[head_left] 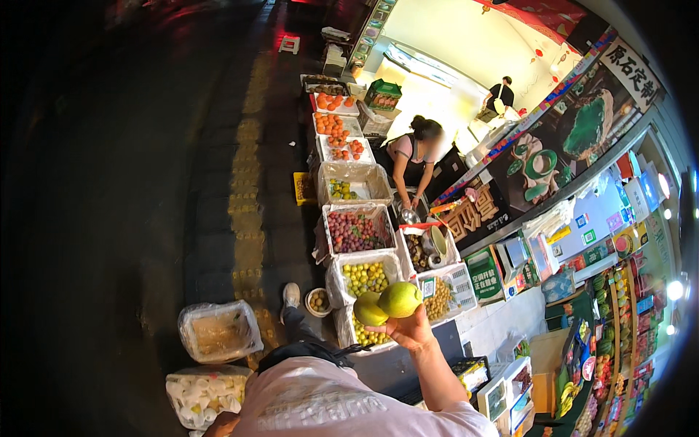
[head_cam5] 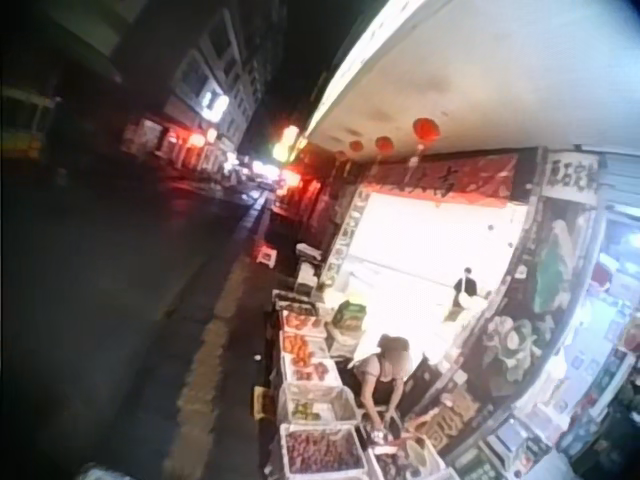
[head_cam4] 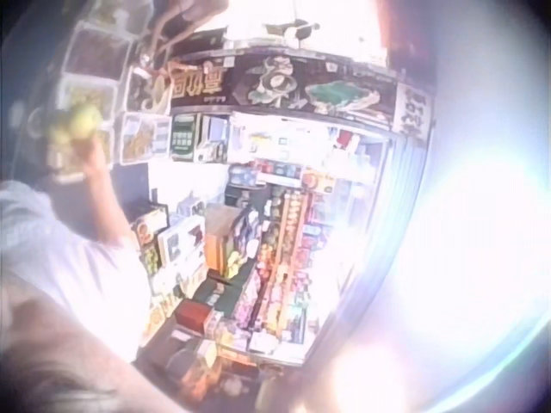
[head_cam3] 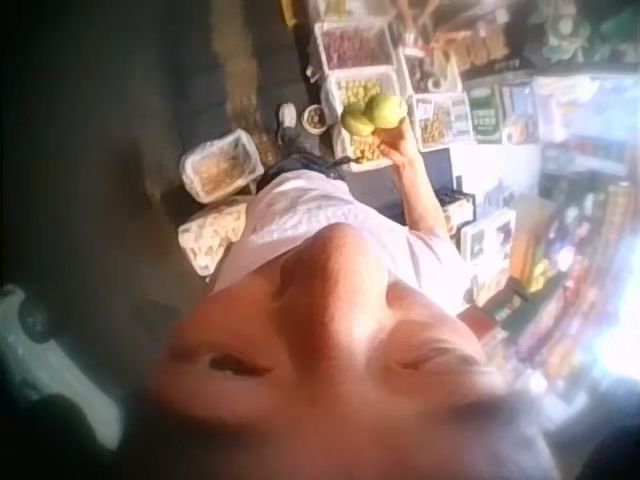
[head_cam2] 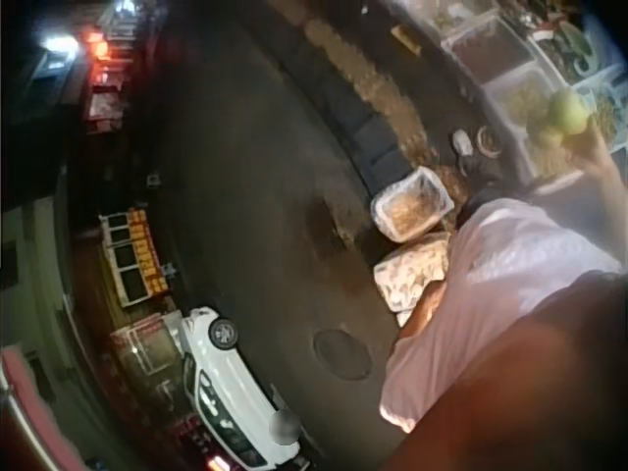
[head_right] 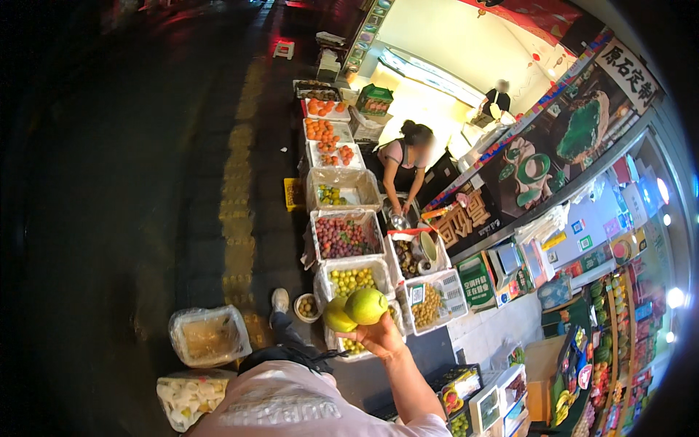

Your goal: The person selects green apples from a crate at a street-side fruit stall. They then sit on the ground and wrap each apple individually in a white foam net before placing them into a container.

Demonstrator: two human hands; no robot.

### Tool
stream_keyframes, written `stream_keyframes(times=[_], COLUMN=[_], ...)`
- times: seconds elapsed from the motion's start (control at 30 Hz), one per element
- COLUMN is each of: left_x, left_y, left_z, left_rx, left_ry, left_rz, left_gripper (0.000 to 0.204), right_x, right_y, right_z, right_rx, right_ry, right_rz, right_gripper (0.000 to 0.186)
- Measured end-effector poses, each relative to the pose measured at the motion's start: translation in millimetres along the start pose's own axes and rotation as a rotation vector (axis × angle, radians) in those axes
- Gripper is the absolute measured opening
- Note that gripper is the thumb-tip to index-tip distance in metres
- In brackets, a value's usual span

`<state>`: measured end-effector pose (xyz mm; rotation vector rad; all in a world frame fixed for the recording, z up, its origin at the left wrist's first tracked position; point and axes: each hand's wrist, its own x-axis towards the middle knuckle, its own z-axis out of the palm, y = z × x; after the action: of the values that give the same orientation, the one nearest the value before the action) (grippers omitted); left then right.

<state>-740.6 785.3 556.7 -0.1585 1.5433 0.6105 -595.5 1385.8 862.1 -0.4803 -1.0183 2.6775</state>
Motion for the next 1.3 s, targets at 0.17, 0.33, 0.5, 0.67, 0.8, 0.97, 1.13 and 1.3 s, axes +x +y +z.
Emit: stream_keyframes(times=[0.17,0.33,0.5,0.67,0.8,0.97,1.13,1.3], left_x=[41,66,50,133,177,291,298,302], left_y=[165,348,575,703,831,924,952,1035], left_z=[-67,-140,-189,-266,-331,-440,-529,-571], left_rx=[0.089,0.229,0.736,0.899,1.131,1.125,0.942,1.213], left_ry=[0.068,0.175,0.322,0.416,0.402,0.292,0.095,0.008], left_rz=[0.064,0.272,0.495,0.57,0.354,0.306,0.457,0.196], left_gripper=[0.053,0.055,0.059,0.051,0.045,0.042,0.046,0.05], right_x=[143,294,404,495,551,662,739,822], right_y=[-65,-139,-205,-224,-213,-189,-217,-242], right_z=[-26,-28,-18,-4,-2,29,81,76], right_rx=[0.017,0.043,-0.014,-0.047,-0.052,0.052,0.101,0.088], right_ry=[0.0,0.006,-0.004,0.069,0.22,0.398,0.451,0.413], right_rz=[-0.072,-0.11,-0.143,-0.226,-0.339,-0.468,-0.491,-0.469], right_gripper=[0.099,0.097,0.103,0.101,0.099,0.099,0.099,0.098])
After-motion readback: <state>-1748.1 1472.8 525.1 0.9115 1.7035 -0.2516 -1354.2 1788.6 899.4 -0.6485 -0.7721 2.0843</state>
